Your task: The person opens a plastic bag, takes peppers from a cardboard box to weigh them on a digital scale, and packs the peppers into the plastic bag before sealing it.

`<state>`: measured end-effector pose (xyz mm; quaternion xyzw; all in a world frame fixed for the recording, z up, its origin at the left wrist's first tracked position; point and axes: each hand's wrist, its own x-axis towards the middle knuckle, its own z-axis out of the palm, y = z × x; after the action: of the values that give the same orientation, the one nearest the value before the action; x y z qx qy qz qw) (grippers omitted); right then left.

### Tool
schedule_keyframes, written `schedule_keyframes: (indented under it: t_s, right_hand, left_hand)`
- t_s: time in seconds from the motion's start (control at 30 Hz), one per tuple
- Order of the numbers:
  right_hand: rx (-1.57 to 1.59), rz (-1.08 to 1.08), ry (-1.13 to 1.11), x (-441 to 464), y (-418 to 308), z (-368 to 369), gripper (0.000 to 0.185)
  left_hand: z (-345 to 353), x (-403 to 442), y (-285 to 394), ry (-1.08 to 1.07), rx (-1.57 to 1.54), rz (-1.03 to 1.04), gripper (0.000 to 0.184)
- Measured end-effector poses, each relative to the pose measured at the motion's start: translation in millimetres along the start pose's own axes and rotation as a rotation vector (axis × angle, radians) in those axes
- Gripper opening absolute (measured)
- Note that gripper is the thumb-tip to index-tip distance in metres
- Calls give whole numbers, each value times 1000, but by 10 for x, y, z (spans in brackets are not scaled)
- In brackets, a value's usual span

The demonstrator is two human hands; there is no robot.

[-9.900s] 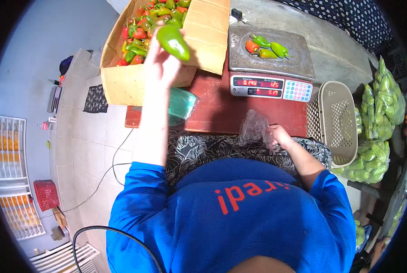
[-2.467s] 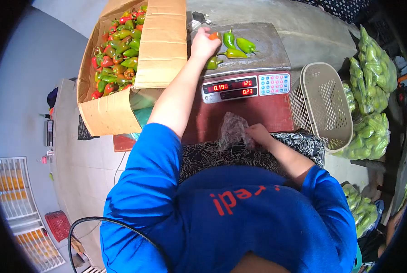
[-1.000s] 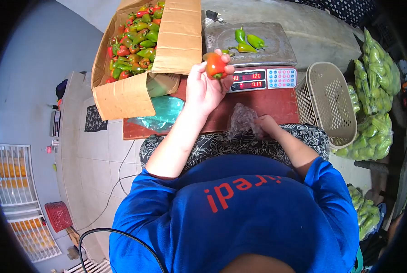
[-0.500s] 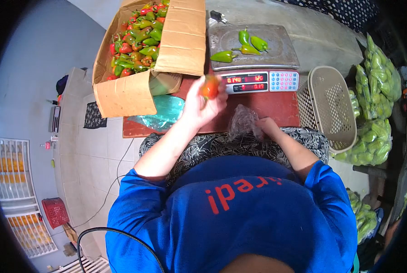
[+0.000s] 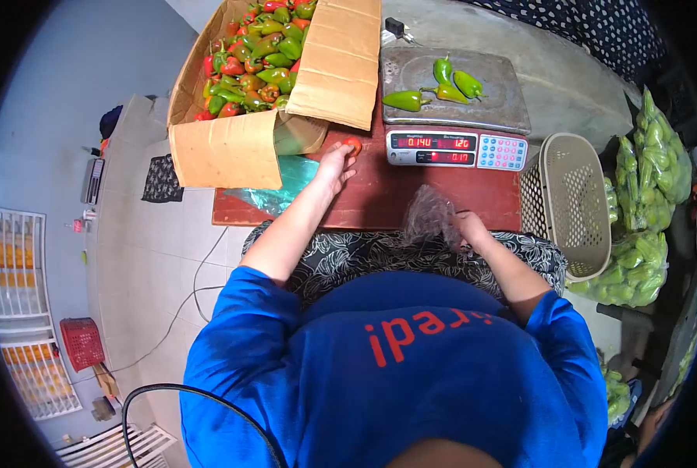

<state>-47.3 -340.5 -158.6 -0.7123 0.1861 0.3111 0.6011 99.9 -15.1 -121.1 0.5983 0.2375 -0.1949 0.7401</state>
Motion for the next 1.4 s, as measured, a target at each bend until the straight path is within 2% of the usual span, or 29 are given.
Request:
schedule_keyframes:
  t_s: [0.03, 0.13, 0.23, 0.27, 0.33, 0.37, 0.43, 0.5, 0.53, 0.6, 0.67, 0.73, 0.77, 0.87, 1.0, 1.13, 1.17, 1.27, 1.4]
  right_hand:
    - [4, 0, 0, 20, 25, 0, 27]
    - [4, 2, 1, 56, 80, -26, 27]
    - [19, 2, -11, 78, 75, -17, 27]
    - [52, 3, -18, 91, 90, -16, 27]
    - [47, -3, -16, 139, 136, -20, 26]
    - [11, -10, -5, 187, 183, -34, 26]
    - [-27, -10, 13, 134, 176, -32, 25]
    - [-36, -14, 25, -21, -25, 11, 24]
    - [-19, -10, 27, -18, -12, 19, 24]
    - [13, -4, 33, 20, 19, 12, 24]
    - [39, -50, 3, 95, 86, -32, 24]
    - [64, -39, 5, 79, 144, -5, 25]
    - [71, -14, 27, 64, 116, 22, 26]
    - [36, -16, 59, 122, 116, 8, 26]
    - [28, 4, 48, 95, 75, 26, 25]
    - [75, 13, 33, 14, -18, 30, 25]
    - [72, 11, 36, -6, -36, 34, 25]
    - [59, 5, 40, -12, -39, 39, 24]
    - [43, 14, 42, 69, 37, 19, 25]
  left_hand:
    - [103, -254, 114, 26, 6, 25, 41]
    - [63, -639, 340, -329, 209, 44, 46]
    - [115, -1178, 962, -734, 498, 200, 45]
    - [126, -1285, 1202, -816, 567, 393, 40]
    - [112, -1391, 1684, -622, 668, 601, 36]
    - [52, -1300, 1931, -602, 686, 756, 35]
    - [-57, -973, 2281, -140, 806, 958, 31]
    - [-471, -133, 2466, 56, 875, 1050, 33]
    - [-834, 398, 2500, 188, 1070, 1041, 39]
    - [-1307, 977, 2279, 564, 1616, 773, 55]
    - [-1144, 875, 2321, 291, 1853, 347, 60]
    - [-714, 493, 2412, 328, 1882, 289, 63]
    - [-735, 555, 2385, 386, 1921, 342, 60]
    - [-662, 523, 2380, 323, 1968, 201, 53]
    - [-745, 622, 2349, 432, 1935, 440, 46]
    - [-919, 667, 2356, 494, 1246, 701, 45]
    - [-957, 654, 2412, 430, 961, 575, 44]
    - [-962, 383, 2421, 123, 396, 614, 43]
    - [-944, 259, 2385, 28, 268, 826, 46]
